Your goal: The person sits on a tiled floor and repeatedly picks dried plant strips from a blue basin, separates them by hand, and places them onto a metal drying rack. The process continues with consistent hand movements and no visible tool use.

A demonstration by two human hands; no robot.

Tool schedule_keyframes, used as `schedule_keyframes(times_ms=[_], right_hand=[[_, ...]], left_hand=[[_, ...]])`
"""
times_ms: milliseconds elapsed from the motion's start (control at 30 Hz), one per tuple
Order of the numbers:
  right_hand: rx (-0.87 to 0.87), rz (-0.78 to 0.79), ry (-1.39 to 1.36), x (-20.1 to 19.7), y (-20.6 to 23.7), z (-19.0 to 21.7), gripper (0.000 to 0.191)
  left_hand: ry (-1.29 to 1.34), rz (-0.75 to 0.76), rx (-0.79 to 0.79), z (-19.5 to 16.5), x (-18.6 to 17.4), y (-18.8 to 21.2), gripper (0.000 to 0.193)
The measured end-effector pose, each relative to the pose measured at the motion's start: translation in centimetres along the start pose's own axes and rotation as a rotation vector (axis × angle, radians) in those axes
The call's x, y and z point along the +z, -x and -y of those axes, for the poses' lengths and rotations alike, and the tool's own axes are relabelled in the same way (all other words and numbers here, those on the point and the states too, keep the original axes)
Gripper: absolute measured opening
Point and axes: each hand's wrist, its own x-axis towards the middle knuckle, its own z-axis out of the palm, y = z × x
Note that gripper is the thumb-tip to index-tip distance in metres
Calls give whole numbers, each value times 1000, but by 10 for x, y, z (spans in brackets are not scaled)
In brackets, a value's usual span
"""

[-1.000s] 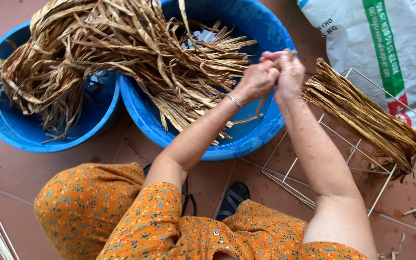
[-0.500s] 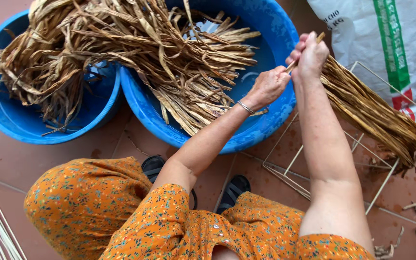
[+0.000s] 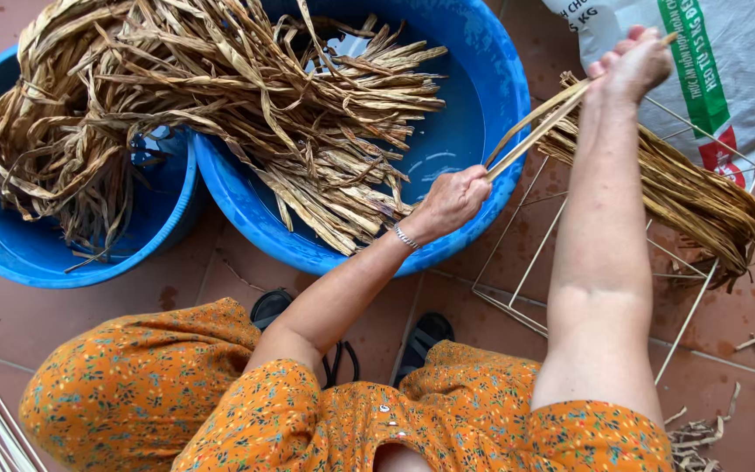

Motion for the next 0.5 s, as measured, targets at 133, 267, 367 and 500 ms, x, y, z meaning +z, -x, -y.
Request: schedule_keyframes(times_ms=[133,267,367,500], right_hand=[[18,-40,-78,-19,-18,9,18],[-107,-66,-35,-37,-37,12,17],[-89,-112,-100,-48,-49,13,16],[-87,-23,-228,-58,-66,15,21]], left_hand=[[-57,5,141,4,-10,20,24],[-42,72,143,12,-22,35,24],[-149,124,215,21,-38,46,24],[-110,133,233,26,-54,61,21]])
